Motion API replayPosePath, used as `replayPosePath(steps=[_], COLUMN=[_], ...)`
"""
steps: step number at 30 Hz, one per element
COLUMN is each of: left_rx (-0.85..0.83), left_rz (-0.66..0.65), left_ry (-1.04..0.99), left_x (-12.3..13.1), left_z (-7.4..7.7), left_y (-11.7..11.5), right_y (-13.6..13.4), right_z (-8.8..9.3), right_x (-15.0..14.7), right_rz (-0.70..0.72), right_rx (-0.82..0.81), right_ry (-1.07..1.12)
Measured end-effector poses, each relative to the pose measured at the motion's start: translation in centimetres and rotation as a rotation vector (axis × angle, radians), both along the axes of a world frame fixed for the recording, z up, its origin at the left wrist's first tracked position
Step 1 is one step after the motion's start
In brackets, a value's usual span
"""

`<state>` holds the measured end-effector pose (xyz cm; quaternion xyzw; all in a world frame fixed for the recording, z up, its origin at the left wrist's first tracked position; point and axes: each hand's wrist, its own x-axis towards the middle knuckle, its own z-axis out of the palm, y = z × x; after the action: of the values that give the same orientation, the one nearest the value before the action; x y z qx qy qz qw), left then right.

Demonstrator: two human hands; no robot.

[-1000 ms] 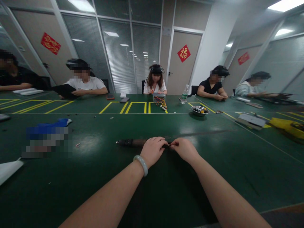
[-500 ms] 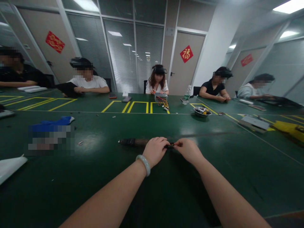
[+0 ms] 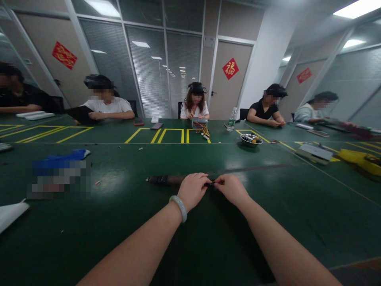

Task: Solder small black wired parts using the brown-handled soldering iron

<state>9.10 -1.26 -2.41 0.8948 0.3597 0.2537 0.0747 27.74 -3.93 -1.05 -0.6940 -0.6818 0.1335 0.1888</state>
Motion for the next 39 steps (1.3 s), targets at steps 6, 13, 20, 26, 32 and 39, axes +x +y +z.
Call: replayPosePath(steps=[6,13,20,26,32,39], left_rx=[-0.027,0.089,-0.173,-0.298,-0.333,-0.393], left_rz=[0.026,-0.013,0.024,0.022,-0.099,-0.170], left_ry=[-0.042,0.002,0.251,0.241,0.211,0.211], left_x=[0.0,-0.3,-1.0,-2.9,-4.1,-4.9], left_z=[0.1,1.5,2.2,1.2,0.9,1.3], left_y=[-0.1,-1.9,-3.6,-2.8,-2.1,-1.9], right_y=[-0.3,-0.1,0.2,0.5,0.3,0.5], right_z=[0.3,-0.4,-0.9,-1.3,-1.0,-0.9], right_x=[-0.7,-0.3,0.1,-0.2,-0.8,4.9], right_rz=[0.101,0.168,0.199,0.210,0.238,0.248], right_rx=[0.144,0.208,0.279,0.194,0.207,0.172], right_ry=[-0.269,-0.353,-0.314,-0.313,-0.342,-0.329])
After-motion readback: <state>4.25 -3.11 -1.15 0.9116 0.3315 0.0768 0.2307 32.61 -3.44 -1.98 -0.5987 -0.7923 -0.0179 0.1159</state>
